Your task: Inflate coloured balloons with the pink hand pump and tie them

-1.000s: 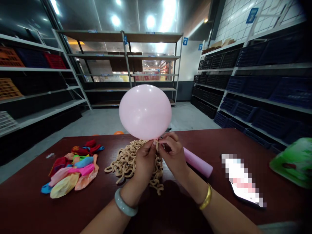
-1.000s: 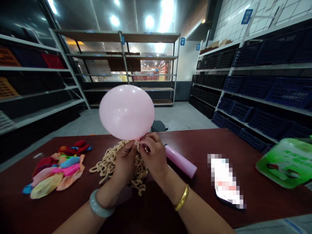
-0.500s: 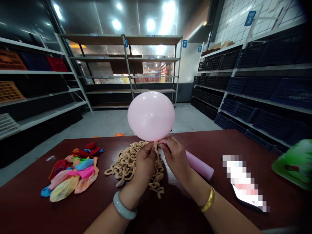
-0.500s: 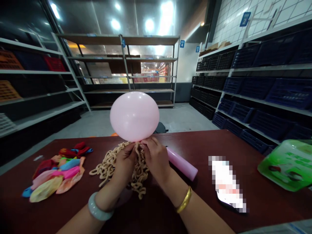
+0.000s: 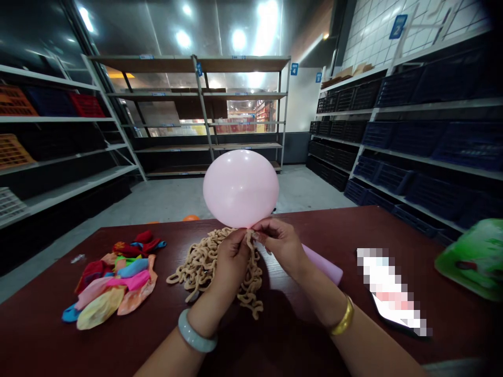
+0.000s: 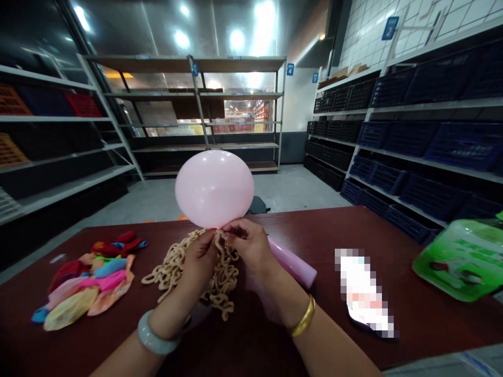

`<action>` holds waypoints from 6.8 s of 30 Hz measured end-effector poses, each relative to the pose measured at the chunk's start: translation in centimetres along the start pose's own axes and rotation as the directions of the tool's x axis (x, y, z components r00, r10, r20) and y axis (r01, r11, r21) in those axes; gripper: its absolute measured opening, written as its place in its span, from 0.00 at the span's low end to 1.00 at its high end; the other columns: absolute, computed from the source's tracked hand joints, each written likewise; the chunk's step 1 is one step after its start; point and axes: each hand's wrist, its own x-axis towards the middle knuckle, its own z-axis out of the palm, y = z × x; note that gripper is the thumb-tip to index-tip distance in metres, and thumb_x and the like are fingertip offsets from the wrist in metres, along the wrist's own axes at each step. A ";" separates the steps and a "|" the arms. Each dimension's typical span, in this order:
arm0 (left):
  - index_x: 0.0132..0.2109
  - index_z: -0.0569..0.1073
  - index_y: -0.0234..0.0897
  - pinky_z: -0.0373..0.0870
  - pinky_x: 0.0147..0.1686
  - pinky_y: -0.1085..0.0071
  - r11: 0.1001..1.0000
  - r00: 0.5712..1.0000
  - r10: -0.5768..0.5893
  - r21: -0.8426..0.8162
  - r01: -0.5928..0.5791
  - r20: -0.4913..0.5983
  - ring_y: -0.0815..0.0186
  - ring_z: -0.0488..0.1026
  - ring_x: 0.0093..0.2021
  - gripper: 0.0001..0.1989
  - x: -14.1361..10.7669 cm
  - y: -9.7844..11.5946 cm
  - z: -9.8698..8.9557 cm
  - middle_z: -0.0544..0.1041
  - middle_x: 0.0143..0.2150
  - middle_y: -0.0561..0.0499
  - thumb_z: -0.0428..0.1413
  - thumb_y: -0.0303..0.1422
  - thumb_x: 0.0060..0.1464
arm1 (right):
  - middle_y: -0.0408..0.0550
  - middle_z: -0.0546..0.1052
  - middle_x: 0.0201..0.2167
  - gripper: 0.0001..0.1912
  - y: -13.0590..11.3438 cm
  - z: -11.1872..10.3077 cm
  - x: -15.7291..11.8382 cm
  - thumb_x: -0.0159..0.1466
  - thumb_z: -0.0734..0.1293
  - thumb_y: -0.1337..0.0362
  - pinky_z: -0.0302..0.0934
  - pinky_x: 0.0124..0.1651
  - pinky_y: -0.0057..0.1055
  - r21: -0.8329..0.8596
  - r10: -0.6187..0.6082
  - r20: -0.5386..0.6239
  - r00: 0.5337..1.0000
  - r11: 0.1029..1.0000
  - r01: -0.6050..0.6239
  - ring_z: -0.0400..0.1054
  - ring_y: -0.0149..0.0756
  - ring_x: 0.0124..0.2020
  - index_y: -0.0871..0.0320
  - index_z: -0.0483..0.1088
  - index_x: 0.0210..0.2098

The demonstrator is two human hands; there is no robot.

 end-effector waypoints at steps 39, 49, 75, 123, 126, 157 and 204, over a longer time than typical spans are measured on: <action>0.39 0.76 0.34 0.62 0.22 0.76 0.699 0.871 -0.461 -0.536 0.474 0.168 0.70 0.68 0.24 0.15 0.9 0.5 0.0 0.75 0.29 0.50 0.62 0.40 0.48 | 0.43 0.74 0.31 0.16 -0.3 0.2 0.1 0.58 0.68 0.52 0.47 0.17 0.22 0.136 0.236 -0.074 0.969 0.965 -0.225 0.61 0.24 0.19 0.56 0.64 0.36; 0.33 0.74 0.33 0.63 0.25 0.75 0.782 0.891 -0.451 -0.459 0.421 0.049 0.71 0.67 0.24 0.12 1.0 0.1 0.3 0.73 0.26 0.53 0.61 0.39 0.49 | 0.43 0.74 0.33 0.16 0.8 0.3 -0.6 0.55 0.69 0.65 0.62 0.39 0.33 -0.384 -0.025 -0.119 0.993 0.923 -0.023 0.68 0.34 0.33 0.53 0.62 0.40; 0.33 0.75 0.32 0.63 0.24 0.75 0.682 0.850 -0.477 -0.516 0.519 0.224 0.71 0.66 0.23 0.12 0.5 0.5 0.4 0.71 0.24 0.51 0.60 0.39 0.49 | 0.51 0.70 0.40 0.04 -0.6 -0.7 -0.3 0.58 0.67 0.69 0.62 0.51 0.37 -0.697 -0.356 0.085 0.931 0.646 0.311 0.66 0.41 0.44 0.56 0.73 0.33; 0.35 0.75 0.34 0.59 0.21 0.77 0.701 0.829 -0.547 -0.477 0.530 0.116 0.71 0.65 0.22 0.10 0.4 0.0 1.0 0.73 0.25 0.52 0.59 0.36 0.49 | 0.52 0.72 0.45 0.07 -0.3 0.1 -1.2 0.65 0.62 0.68 0.62 0.47 0.39 -0.891 -0.274 0.300 0.914 0.262 0.371 0.64 0.44 0.45 0.56 0.73 0.36; 0.35 0.76 0.34 0.63 0.27 0.75 0.711 0.860 -0.503 -0.526 0.467 0.084 0.70 0.68 0.25 0.09 0.4 -0.3 1.2 0.75 0.28 0.51 0.60 0.36 0.49 | 0.52 0.74 0.45 0.08 0.2 0.0 -1.2 0.66 0.61 0.67 0.62 0.50 0.39 -0.866 -0.302 0.288 0.909 0.323 0.382 0.65 0.43 0.46 0.58 0.73 0.38; 0.43 0.76 0.35 0.66 0.43 0.67 0.876 0.942 -0.336 -0.363 0.317 0.013 0.62 0.72 0.38 0.15 0.4 -1.5 0.8 0.77 0.37 0.47 0.55 0.40 0.54 | 0.38 0.69 0.19 0.12 0.8 0.4 -0.2 0.59 0.66 0.54 0.46 0.16 0.21 0.083 0.289 -0.049 0.956 0.955 -0.285 0.59 0.27 0.17 0.56 0.64 0.33; 0.29 0.75 0.34 0.56 0.23 0.76 0.671 0.849 -0.504 -0.550 0.498 0.155 0.73 0.61 0.22 0.09 0.5 0.2 0.6 0.69 0.23 0.54 0.62 0.36 0.47 | 0.47 0.76 0.33 0.06 0.9 -0.9 -0.2 0.64 0.61 0.64 0.62 0.39 0.31 -0.680 -0.171 -0.050 0.984 0.728 0.092 0.70 0.37 0.35 0.56 0.69 0.37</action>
